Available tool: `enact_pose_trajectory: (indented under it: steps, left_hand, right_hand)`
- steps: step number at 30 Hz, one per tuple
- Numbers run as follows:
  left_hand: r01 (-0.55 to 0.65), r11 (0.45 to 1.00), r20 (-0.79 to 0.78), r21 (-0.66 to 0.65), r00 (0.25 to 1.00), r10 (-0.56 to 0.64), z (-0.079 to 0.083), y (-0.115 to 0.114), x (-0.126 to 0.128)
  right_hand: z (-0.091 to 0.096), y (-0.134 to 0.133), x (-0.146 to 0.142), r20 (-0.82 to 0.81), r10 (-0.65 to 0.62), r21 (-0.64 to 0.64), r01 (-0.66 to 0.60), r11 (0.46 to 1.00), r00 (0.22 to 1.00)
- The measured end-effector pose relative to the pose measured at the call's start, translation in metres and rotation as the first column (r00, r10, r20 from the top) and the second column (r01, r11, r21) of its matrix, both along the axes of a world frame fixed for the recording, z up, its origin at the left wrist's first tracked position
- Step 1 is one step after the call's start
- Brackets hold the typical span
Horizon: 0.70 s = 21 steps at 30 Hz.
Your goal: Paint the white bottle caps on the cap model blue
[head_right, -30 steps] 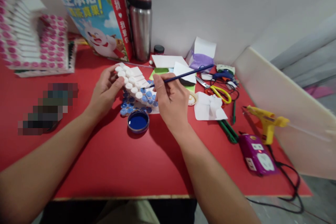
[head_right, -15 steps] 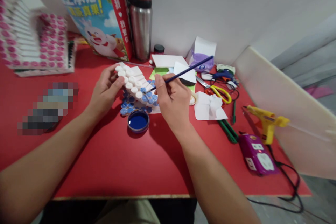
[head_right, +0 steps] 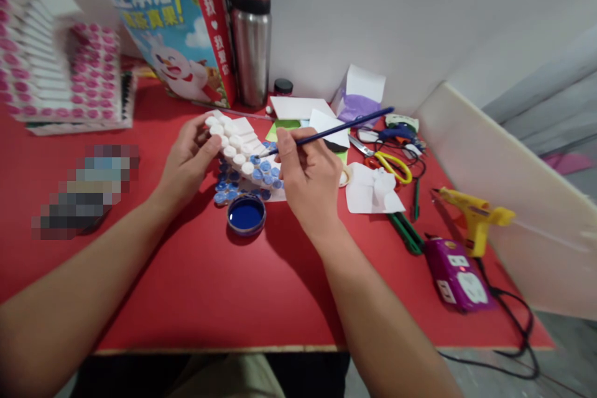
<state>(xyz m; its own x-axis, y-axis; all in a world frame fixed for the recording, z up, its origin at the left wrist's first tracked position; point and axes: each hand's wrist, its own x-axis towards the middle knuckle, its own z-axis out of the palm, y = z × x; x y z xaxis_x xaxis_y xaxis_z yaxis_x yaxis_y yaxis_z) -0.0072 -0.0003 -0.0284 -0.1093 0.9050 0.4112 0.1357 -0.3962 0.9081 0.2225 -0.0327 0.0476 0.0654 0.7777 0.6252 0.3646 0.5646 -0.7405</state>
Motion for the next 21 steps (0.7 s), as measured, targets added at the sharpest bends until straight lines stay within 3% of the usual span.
enact_pose_trajectory:
  steps: [7, 15, 21]
  left_hand:
    - [0.003, 1.000, 0.001, 0.005, 1.000, -0.003, 0.0012, -0.0001, -0.0003]
    - [0.019, 1.000, -0.008, 0.011, 1.000, -0.018, 0.0009, 0.0000, -0.0009]
    - [0.015, 1.000, 0.013, -0.003, 1.000, -0.015, 0.0004, -0.0004, -0.0011]
  right_hand:
    - [-0.0074, -0.0020, -0.0046, 0.056, 0.058, 0.008, -0.059, 0.998, 0.997]
    - [-0.0024, -0.0026, -0.0016, 0.059, 0.022, 0.060, -0.025, 0.998, 0.998]
    - [-0.0014, -0.0009, -0.0001, 0.085, 0.025, 0.010, -0.026, 1.000, 0.996]
